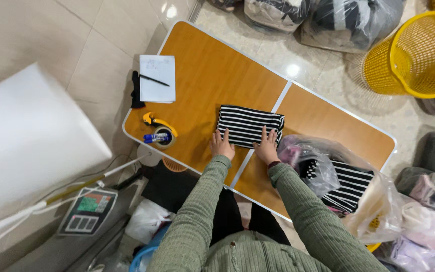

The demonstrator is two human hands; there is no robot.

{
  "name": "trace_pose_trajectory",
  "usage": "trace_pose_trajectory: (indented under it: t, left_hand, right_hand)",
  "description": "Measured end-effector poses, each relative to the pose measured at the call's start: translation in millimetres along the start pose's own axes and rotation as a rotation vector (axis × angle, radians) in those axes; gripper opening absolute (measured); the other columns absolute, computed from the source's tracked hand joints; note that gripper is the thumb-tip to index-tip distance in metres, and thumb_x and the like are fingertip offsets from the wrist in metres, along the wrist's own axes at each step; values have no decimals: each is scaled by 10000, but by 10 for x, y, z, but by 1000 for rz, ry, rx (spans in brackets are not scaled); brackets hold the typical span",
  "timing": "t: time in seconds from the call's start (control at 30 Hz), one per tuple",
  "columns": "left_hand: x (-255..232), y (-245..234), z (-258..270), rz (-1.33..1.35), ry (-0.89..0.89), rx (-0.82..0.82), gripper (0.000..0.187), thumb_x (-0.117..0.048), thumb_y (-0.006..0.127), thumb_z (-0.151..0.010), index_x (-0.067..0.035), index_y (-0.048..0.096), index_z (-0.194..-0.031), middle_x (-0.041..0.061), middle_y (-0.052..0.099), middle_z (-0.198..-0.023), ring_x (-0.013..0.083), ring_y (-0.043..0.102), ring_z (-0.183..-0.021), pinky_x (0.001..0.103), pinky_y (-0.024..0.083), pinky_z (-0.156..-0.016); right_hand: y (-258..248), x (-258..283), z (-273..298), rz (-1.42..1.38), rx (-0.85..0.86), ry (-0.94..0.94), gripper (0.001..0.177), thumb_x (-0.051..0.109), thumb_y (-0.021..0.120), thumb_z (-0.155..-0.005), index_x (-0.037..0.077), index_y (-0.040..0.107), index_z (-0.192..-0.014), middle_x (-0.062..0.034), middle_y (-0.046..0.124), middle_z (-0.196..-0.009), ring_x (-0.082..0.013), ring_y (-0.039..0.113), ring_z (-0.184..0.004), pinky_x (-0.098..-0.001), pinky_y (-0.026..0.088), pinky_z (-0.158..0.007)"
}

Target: The person folds several garments and places them into a clear plastic bag on a table. They then pick up a marker and write on the bag before setting it aside.

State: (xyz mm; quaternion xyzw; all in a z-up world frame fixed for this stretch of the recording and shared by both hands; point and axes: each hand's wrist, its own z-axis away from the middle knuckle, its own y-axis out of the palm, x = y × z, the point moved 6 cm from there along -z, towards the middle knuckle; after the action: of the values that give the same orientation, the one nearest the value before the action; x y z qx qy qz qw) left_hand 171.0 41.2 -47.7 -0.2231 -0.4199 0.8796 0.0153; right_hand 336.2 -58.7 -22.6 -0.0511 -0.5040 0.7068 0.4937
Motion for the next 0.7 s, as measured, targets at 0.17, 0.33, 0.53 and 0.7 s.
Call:
trace_pose_trajectory:
  t: [0.17, 0.33, 0.53, 0.7]
  left_hand:
    - [-35, 181, -393, -129, 62, 54, 744, -331, 651, -951, -262, 299, -1603, 148, 153, -1700, 368, 98, -1568, 601, 125, -1235]
    - [-203, 111, -582, -328, 232, -90, 757, -452, 641, -977, -304, 266, -1617, 107, 20, -1722, 412, 8, -1555, 638, 77, -1200]
    - [-116, 248, -621, -562, 246, 435, 1258, -659, 790, -762, -326, -28, -1658, 130, -198, -1698, 406, -114, -1584, 683, 2, -1232]
    - [29, 416, -755, -576, 433, 177, 1368, -518, 912, -673, -341, -2, -1675, 163, -97, -1735, 453, -5, -1584, 648, 76, -1246]
  right_hand:
    - [-11, -176, -330, -69, -128, 29, 1005, 280, 681, -925, 37, 38, -1659, -459, 93, -1595, -593, 102, -1507, -580, 145, -1273]
    - [175, -510, -567, -136, -199, 107, 1001, 246, 671, -940, 14, -17, -1630, -488, 69, -1593, -627, 74, -1495, -586, 130, -1245]
    - [596, -994, -704, -183, -90, 284, 1123, 220, 714, -878, 110, -104, -1639, -448, 76, -1613, -585, 146, -1492, -586, 183, -1232]
    - [600, -924, -654, -138, -157, 207, 1171, 221, 745, -859, 91, -93, -1666, -430, 105, -1632, -560, 178, -1521, -602, 200, -1238]
